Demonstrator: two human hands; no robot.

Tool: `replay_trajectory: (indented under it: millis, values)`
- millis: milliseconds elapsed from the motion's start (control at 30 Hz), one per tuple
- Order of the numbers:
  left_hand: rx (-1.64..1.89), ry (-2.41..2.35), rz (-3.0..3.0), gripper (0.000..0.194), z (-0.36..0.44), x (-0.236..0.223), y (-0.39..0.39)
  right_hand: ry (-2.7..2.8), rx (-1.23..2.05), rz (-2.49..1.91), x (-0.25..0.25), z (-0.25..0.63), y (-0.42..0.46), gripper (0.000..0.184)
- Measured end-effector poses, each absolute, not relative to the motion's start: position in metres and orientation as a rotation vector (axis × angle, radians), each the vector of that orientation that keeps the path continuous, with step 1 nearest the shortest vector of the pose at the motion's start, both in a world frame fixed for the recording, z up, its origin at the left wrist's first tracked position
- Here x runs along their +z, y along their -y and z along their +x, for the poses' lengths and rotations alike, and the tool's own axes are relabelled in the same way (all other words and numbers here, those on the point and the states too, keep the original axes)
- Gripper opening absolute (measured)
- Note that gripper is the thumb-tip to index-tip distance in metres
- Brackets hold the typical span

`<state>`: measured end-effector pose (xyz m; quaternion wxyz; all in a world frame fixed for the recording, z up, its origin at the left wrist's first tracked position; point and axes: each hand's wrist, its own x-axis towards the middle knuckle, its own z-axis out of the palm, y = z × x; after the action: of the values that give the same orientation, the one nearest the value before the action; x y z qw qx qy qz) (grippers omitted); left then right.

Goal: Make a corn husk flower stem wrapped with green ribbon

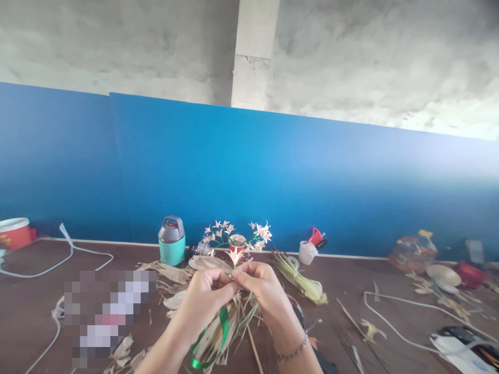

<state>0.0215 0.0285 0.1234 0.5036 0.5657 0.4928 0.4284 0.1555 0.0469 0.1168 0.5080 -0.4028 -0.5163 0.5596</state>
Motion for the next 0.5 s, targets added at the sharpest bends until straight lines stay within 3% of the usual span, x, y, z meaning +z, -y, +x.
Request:
replay_trajectory:
  millis: [500]
  values:
    - [0.967, -1.197, 1.451, 0.019, 0.0165, 0.125, -0.029, 1.25, 1.249, -1.069, 0.1165, 0.1538, -0.0477, 0.026]
